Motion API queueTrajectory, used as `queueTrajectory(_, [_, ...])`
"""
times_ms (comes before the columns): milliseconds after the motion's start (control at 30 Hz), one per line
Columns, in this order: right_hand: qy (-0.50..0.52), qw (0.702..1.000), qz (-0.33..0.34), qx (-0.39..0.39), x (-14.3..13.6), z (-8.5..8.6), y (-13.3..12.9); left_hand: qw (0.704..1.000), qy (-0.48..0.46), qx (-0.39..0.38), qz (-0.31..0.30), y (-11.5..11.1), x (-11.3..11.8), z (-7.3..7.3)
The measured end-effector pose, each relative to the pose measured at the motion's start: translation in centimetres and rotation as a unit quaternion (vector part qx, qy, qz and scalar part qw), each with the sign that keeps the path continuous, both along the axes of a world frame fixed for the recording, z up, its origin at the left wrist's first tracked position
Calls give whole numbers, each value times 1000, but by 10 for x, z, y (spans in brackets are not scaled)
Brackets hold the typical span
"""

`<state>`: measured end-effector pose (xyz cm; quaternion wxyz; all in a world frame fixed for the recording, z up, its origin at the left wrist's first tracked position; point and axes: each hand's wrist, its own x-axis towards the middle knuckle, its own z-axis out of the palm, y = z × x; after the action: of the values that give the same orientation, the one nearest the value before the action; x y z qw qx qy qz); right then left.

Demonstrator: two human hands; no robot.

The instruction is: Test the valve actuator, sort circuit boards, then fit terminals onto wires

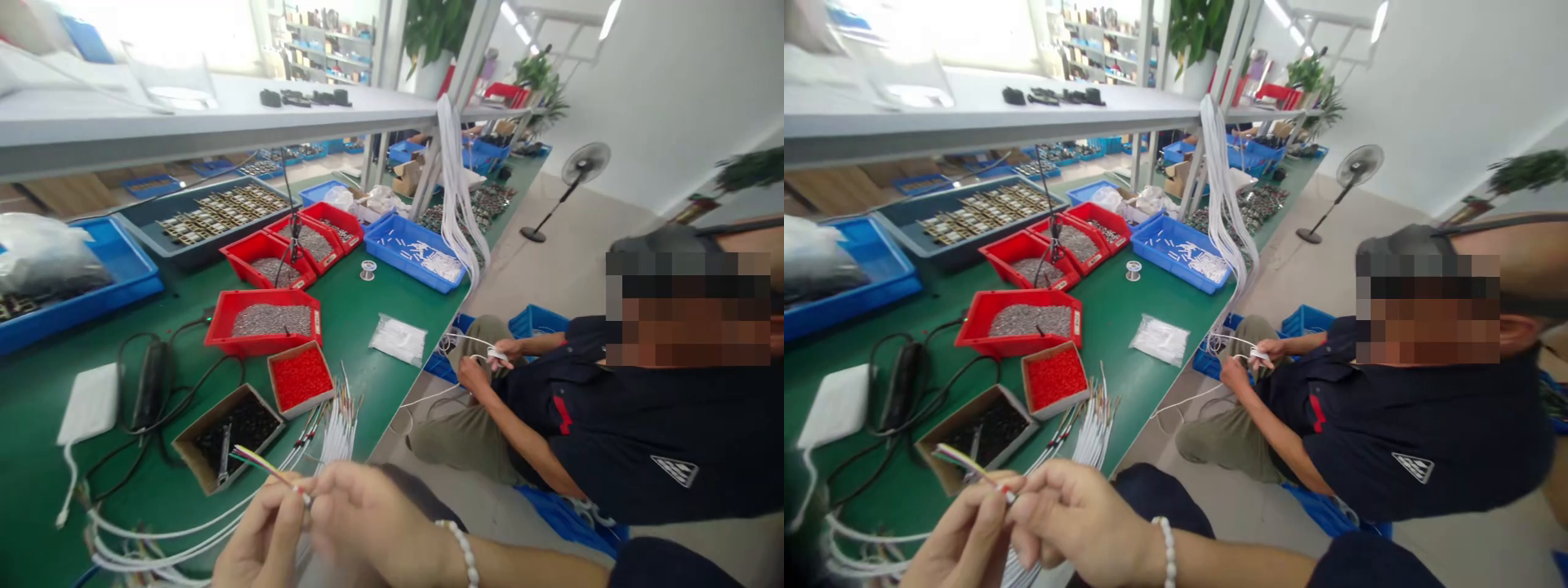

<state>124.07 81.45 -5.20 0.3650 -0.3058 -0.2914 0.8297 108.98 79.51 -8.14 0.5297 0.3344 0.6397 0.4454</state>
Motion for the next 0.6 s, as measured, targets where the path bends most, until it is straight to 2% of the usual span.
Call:
queueTrajectory(33, [0,1000,-2,8,0,3,2,1000,8,11,8,1,4,6])
queueTrajectory(100, [-1,1000,-1,30,0,7,6,994,45,73,62,4,12,17])
queueTrajectory(167, [-2,998,6,55,0,10,9,976,88,158,122,5,19,26])
queueTrajectory(233, [-8,997,12,77,0,14,10,953,127,234,143,5,24,31])
queueTrajectory(300, [-13,996,25,89,2,17,10,937,160,283,129,3,27,32])
queueTrajectory(400, [-19,994,53,95,7,23,10,927,185,315,88,-1,24,31])
queueTrajectory(533, [-12,996,38,82,8,24,7,937,188,293,25,-7,18,31])
queueTrajectory(600, [5,997,27,68,5,21,5,949,163,270,13,-9,19,30])
